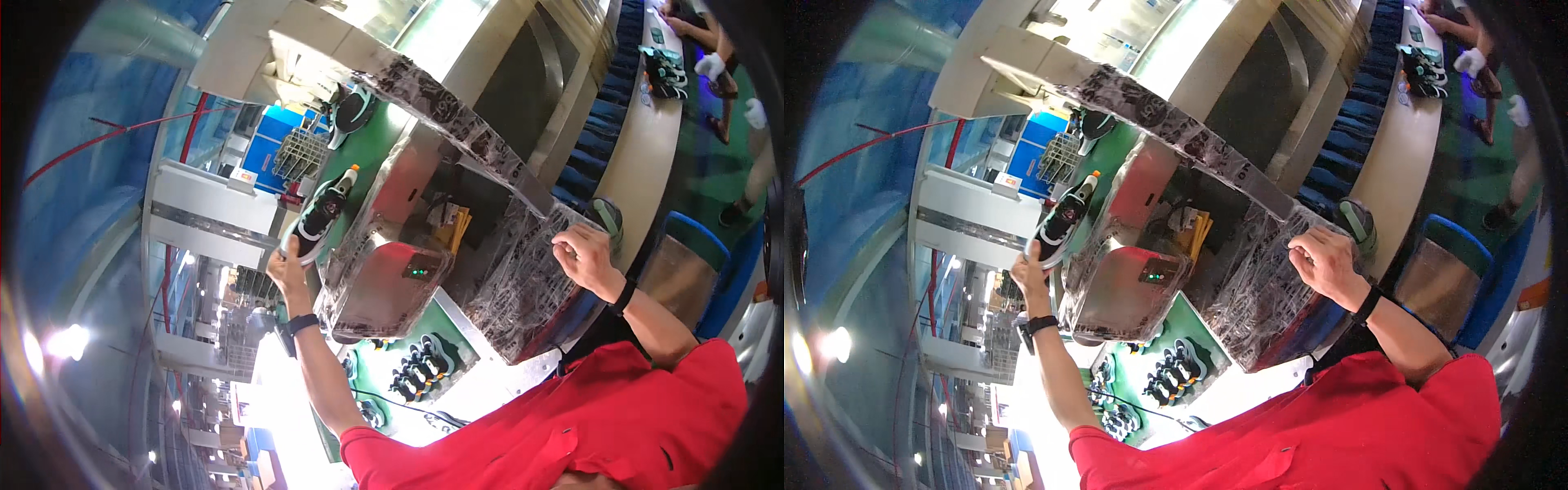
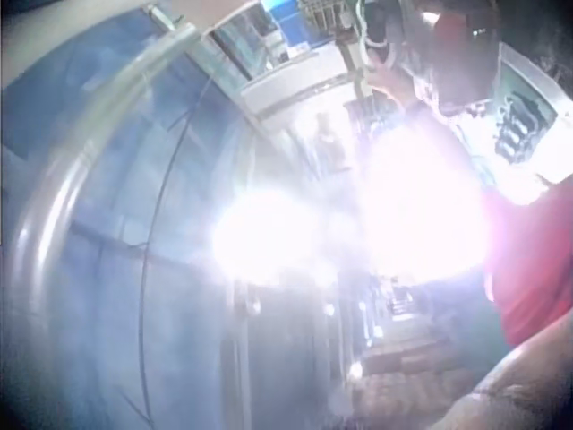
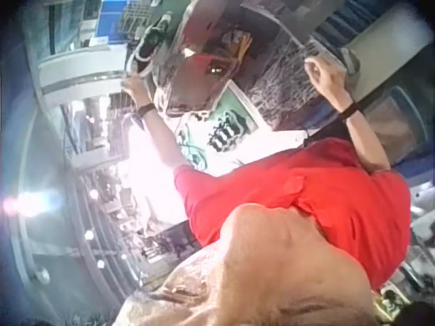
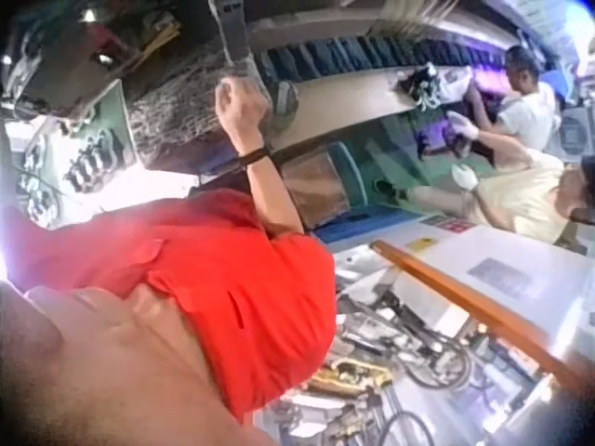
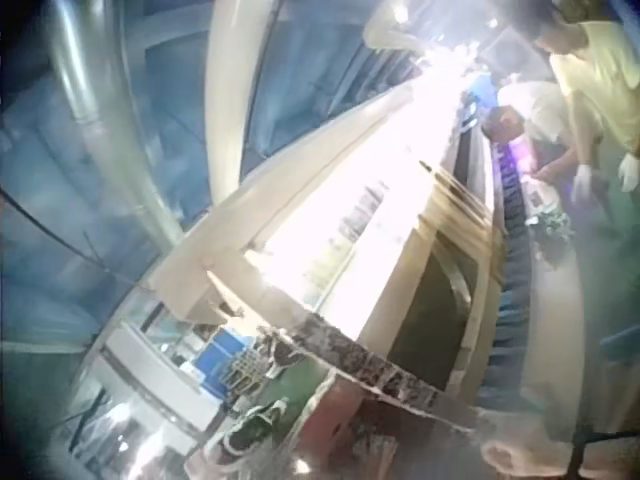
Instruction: Operates a shoe lasting machine to shape shoes on an industrial conveyor line.
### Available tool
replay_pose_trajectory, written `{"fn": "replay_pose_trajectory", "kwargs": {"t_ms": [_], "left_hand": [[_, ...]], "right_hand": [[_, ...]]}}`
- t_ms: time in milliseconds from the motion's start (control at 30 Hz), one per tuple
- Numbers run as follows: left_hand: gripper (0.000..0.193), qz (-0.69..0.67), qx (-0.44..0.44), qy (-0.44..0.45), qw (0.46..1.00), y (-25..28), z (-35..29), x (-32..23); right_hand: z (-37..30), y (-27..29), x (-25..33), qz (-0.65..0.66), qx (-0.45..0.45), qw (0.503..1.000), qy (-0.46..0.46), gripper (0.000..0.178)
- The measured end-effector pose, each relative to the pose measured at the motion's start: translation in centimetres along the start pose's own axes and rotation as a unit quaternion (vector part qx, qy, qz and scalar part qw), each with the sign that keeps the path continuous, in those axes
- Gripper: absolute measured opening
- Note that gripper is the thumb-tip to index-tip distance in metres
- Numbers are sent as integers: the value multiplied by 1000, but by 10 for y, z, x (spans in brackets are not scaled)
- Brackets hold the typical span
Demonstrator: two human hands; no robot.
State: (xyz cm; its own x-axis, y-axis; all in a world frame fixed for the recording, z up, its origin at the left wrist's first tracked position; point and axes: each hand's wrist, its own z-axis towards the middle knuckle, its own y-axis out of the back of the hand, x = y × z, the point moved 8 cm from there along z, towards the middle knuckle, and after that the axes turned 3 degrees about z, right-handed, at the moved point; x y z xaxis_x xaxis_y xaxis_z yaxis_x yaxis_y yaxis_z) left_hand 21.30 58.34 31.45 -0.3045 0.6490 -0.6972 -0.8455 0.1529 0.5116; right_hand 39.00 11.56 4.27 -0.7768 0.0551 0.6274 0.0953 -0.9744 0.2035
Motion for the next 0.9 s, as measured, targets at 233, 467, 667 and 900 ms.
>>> {"fn": "replay_pose_trajectory", "kwargs": {"t_ms": [233,467,667,900], "left_hand": [[32,-93,22,-48,994,24,-66,-92],[29,-23,166,-68,983,-88,-166,-76],[48,76,306,-30,949,-180,-272,-11],[72,59,303,-300,903,-181,-316,-17]], "right_hand": [[24,1,31,150,57,987,-13,67],[61,-12,86,403,103,909,27,78],[-20,-25,24,362,143,890,-236,67],[-28,-21,44,233,164,936,-207,71]]}}
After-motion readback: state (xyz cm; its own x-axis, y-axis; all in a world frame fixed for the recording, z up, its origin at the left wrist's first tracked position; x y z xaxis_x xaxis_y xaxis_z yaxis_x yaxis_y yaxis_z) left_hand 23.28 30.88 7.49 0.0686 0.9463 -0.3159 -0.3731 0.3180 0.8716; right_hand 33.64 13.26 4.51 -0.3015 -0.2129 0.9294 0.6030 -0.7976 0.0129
